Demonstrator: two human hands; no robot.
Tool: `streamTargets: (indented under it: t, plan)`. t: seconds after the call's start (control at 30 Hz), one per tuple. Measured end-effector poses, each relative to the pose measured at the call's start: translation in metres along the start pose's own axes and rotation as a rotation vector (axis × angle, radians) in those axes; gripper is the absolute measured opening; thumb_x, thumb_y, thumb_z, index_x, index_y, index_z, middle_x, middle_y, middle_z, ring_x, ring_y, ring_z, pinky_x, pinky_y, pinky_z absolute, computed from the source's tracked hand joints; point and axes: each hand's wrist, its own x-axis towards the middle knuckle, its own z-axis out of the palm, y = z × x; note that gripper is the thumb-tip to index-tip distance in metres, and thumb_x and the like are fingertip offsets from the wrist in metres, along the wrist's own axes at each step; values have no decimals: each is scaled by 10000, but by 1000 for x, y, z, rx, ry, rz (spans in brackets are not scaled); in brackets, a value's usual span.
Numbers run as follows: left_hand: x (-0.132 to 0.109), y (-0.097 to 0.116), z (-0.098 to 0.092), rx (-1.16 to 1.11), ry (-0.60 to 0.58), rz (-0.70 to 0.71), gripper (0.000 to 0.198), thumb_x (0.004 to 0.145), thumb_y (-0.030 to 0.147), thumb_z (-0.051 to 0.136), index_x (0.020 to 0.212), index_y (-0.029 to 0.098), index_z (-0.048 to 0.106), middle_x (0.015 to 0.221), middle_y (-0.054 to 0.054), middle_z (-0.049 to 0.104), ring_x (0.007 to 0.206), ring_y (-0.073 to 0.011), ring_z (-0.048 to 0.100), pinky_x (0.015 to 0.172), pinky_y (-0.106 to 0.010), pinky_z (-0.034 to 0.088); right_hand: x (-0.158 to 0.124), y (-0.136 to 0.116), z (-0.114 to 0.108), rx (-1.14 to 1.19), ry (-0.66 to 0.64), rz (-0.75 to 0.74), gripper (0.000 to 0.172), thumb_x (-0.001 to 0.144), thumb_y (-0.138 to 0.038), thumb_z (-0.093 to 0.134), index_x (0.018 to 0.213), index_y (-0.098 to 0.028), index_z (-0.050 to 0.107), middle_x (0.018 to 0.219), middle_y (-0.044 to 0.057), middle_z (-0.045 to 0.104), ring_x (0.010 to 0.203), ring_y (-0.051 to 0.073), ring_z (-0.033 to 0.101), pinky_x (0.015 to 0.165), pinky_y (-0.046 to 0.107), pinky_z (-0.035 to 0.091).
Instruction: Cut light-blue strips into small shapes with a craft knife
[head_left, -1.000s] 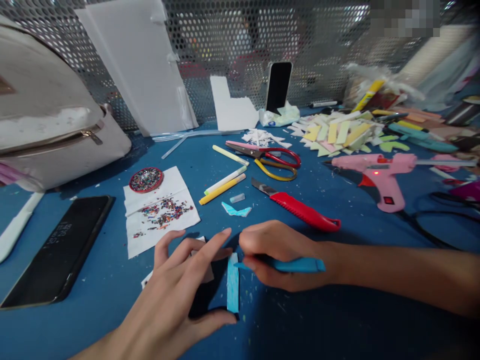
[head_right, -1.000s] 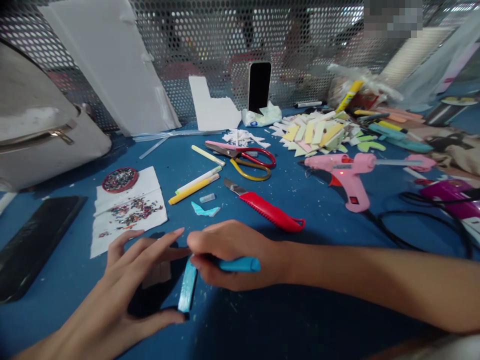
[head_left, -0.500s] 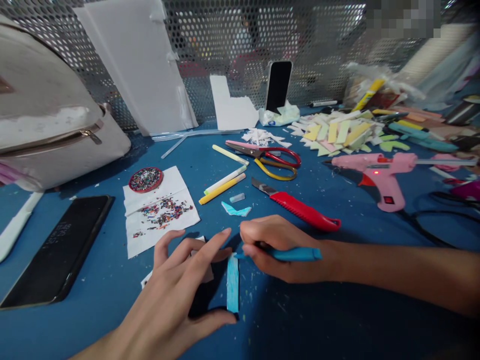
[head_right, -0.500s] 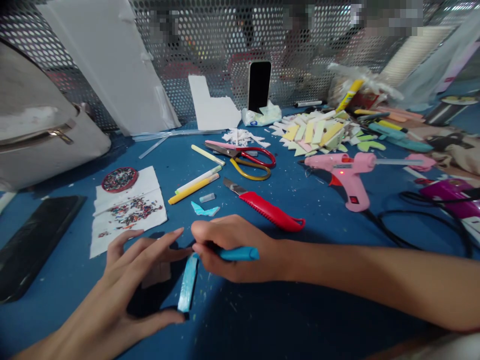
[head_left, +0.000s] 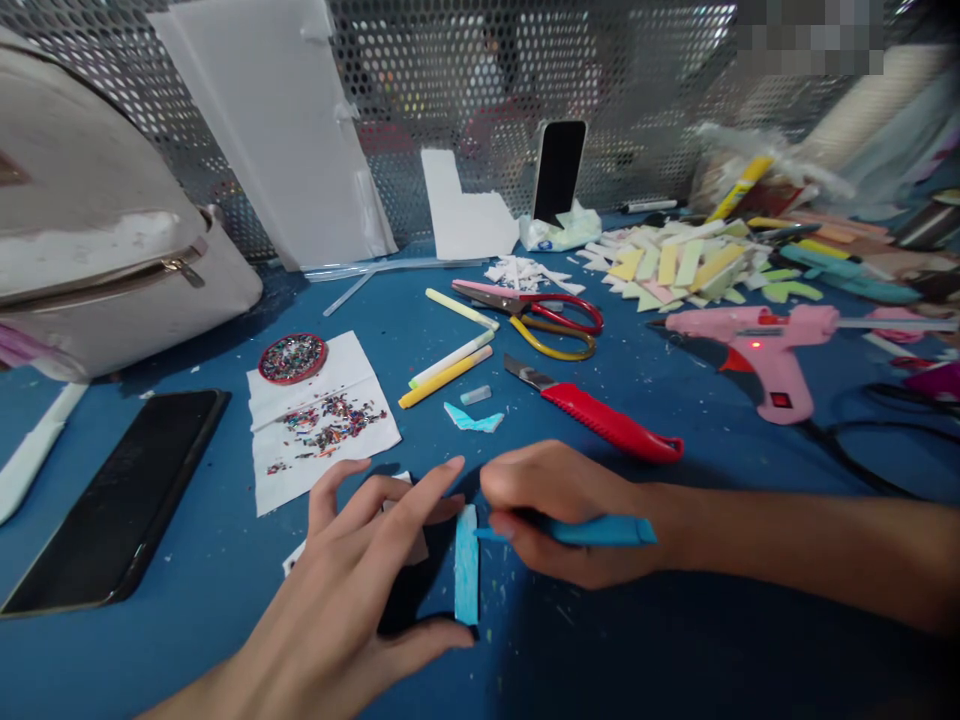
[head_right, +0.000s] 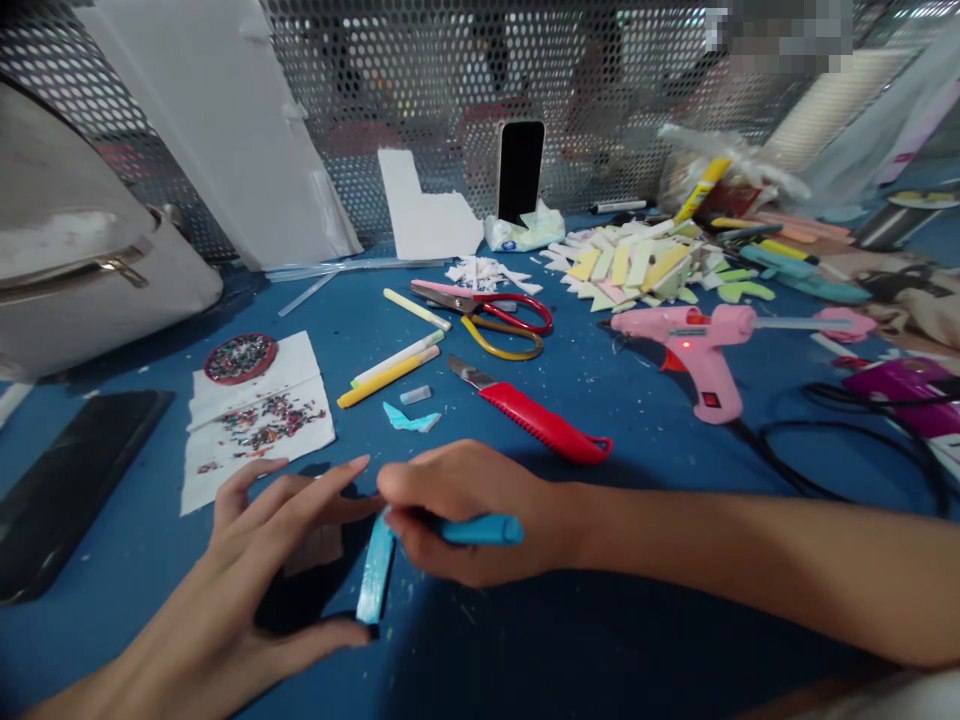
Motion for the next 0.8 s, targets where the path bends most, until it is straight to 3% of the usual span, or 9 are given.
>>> streamTargets:
  t: [0.1,0.27,0.43,0.6,0.73,0.8]
  plan:
    - [0,0,0,-12,1,0,859,871,575,595,1503,255,109,1274,-1,631,1104,-207,529,1119,-368,-27,1,1,0,-2,53,72,156,924,-191,447,814,-206,338,666,-52,369,583,106,339,562,247,251]
    - [0,1,0,-15,-4,-10,890,846,573,631,1504,263,119,1266,-11,630,1105,-220,528,1115,-388,1,2,-1,0,-29,-34,-76,138,904,-172,435,812,-211,340,693,-39,374,635,122,370,593,260,269]
    - [-1,0,0,-16,4,-34,893,832,590,640,1499,292,128,1261,-2,637,1074,-231,553,1101,-427,63,1,-3,-1,-37,38,63,153,925,-191,421,803,-208,330,665,-45,370,584,115,341,559,258,255]
    - [-1,0,0,-6,2,-34,880,841,583,634,1501,289,133,1242,-5,644,1105,-244,551,1101,-442,78,1,-2,0,-38,-31,-97,142,899,-176,428,799,-212,334,674,-37,379,616,125,369,578,267,264]
    - [-1,0,0,-6,10,-34,879,840,588,629,1500,284,135,1252,-7,640,1093,-242,557,1111,-448,61,2,-1,-1,-42,67,44,158,918,-187,426,800,-210,324,660,-47,357,568,113,324,549,257,239]
    - [-1,0,0,-7,14,-28,873,844,594,621,1499,278,137,1258,-5,638,1101,-237,554,1111,-432,56,2,-1,-1,-21,59,24,166,917,-191,423,792,-211,316,660,-46,352,573,114,327,552,256,246]
